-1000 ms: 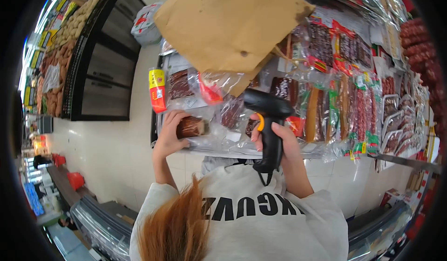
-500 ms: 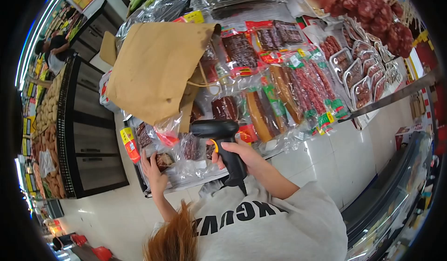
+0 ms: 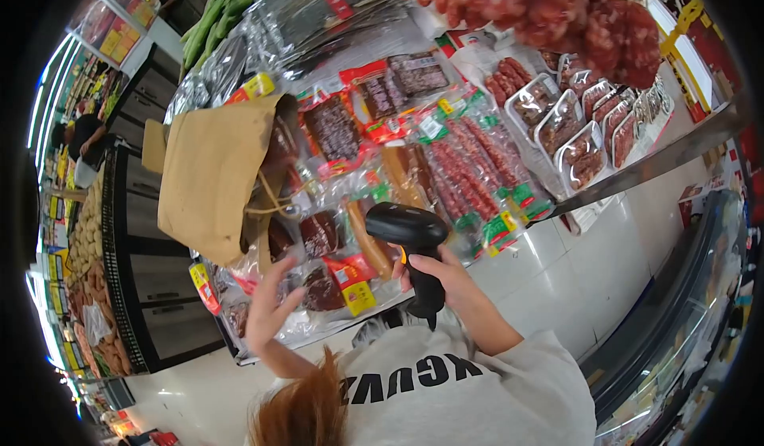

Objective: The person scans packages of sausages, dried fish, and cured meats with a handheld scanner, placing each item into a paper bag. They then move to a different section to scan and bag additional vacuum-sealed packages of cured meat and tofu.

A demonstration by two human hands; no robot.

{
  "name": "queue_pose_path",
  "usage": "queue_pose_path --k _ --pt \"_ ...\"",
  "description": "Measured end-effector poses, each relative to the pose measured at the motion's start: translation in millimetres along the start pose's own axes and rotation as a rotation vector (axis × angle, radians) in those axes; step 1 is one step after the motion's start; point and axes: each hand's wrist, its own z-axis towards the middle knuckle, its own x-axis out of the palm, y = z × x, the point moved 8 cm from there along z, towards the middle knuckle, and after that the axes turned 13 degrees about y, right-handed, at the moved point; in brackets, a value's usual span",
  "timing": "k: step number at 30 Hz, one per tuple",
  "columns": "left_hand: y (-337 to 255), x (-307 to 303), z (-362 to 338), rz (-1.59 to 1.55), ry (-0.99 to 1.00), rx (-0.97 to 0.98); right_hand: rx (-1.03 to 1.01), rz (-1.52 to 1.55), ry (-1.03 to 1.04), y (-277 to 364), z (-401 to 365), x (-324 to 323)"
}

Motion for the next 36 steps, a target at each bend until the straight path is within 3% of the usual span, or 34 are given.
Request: queue_pose_path --k 4,6,8,10,12,17,20,22,23,26,28,30,31,32,34,36 --pt "-62.5 40.2 91.3 0.284 0.182 0.089 -0.027 -0.001 -0.025 29.5 -17.0 -25.0" --pt "-88.5 36.2 140.1 0.259 0.136 0.167 -0.064 -0.001 -0.006 47.0 -20.3 -34.2" --pt "-84.6 32.6 200.9 0.222 0.026 0.172 -0.053 0.026 -0.017 55.4 -25.3 -46.2" --pt "-64.6 29.3 265.7 0.246 -0.065 -0.057 -0.057 -0.022 -0.106 63.6 -31.6 -62.0" --pt "-71.8 19.5 303.6 0.367 -0.489 0.051 -0.066 -0.05 -0.141 72.4 -39.9 -70.1" --pt "-58.9 38.7 359.2 0.288 -0.533 -0.14 -0.201 0.005 -0.161 89.7 -54.8 -89.4" --pt "-54.4 41.1 366.3 0.216 -0.536 -0.238 -0.209 0.01 -0.189 93.4 -57.6 -101.1" --pt "-60.2 34.5 361.2 -0.072 -0.587 -0.01 -0.216 -0.025 -0.155 97.8 -51.5 -101.6" --pt "-57.8 34.2 359.6 -0.156 -0.585 0.001 -0.235 -0.017 -0.134 97.4 -47.5 -102.9" --pt "-64.8 23.4 334.1 -0.212 -0.687 0.155 -0.215 -0.058 -0.12 106.2 -36.0 -85.7" --pt "-55.0 13.1 320.5 -0.203 -0.677 0.081 -0.206 -0.083 -0.086 106.9 -29.6 -79.8" --pt "-35.7 6.2 314.4 -0.619 -0.534 0.204 -0.205 -0.098 -0.041 102.7 -24.4 -71.1" --pt "-30.1 -0.3 298.0 -0.768 -0.573 0.191 -0.195 -0.107 -0.083 99.8 -23.7 -70.8" --pt "-27.9 -0.8 284.9 -1.078 -0.481 0.237 -0.186 -0.12 -0.12 97.6 -21.1 -70.8" --pt "-19.7 -5.1 255.6 -1.316 -0.407 0.351 -0.174 -0.099 -0.089 87.1 -16.8 -69.8" --pt "-36.0 8.7 217.9 -1.463 -0.174 0.465 -0.184 -0.112 -0.04 83.3 -11.7 -63.9"
